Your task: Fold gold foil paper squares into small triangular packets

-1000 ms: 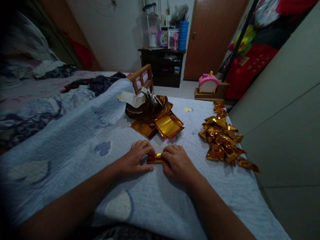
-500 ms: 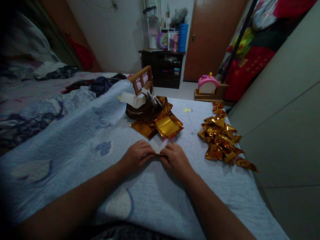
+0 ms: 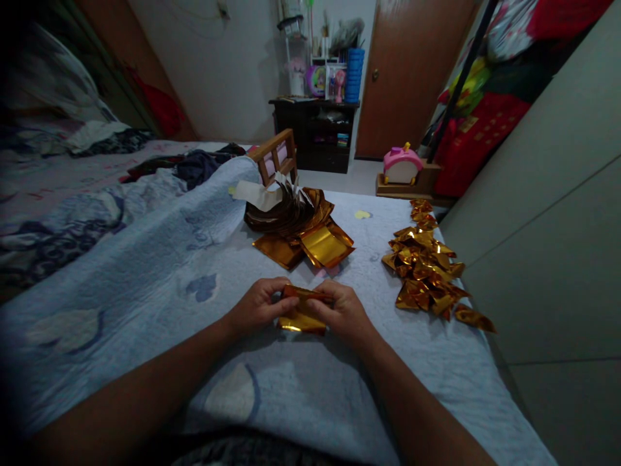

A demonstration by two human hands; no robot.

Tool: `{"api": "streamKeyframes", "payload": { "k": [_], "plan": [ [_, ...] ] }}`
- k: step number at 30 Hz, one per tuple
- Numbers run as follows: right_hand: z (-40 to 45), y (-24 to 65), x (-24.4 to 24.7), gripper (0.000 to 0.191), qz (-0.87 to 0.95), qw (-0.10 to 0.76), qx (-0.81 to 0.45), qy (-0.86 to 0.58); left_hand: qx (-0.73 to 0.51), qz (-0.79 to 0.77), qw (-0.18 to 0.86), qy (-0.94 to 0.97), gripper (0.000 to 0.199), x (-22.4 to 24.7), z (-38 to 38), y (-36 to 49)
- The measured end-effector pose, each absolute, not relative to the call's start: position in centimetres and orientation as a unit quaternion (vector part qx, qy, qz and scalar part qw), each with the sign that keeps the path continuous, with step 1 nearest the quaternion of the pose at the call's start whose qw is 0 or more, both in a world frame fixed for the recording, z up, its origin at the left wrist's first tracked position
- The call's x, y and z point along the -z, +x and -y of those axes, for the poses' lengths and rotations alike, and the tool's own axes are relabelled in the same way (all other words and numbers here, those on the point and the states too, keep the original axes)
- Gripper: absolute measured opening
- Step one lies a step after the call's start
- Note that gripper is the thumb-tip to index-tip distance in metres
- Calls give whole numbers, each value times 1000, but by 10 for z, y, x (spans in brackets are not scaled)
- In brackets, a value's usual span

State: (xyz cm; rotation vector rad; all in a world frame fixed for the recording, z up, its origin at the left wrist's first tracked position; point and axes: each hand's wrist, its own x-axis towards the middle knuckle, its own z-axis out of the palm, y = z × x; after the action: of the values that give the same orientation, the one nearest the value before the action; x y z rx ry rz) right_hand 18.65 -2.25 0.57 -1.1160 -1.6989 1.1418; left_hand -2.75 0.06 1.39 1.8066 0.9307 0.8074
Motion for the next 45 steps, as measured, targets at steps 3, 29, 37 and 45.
{"api": "streamKeyframes", "payload": {
  "k": [3,29,37,45],
  "plan": [
    [23,184,-5,19,657,392,-468,-443,-337,-385,476,715,28,-16,3,-23],
    [21,192,-12,47,628,388,-501,-452,-368,-422,590,582,36,-16,2,-20],
    [21,187,-4,37,535,429,-600,-412,-385,-423,615,544,39,-15,2,-16],
    [18,192,-4,32,501,453,-593,-438,-344,-369,610,611,30,-13,-3,-24]
  ]
}}
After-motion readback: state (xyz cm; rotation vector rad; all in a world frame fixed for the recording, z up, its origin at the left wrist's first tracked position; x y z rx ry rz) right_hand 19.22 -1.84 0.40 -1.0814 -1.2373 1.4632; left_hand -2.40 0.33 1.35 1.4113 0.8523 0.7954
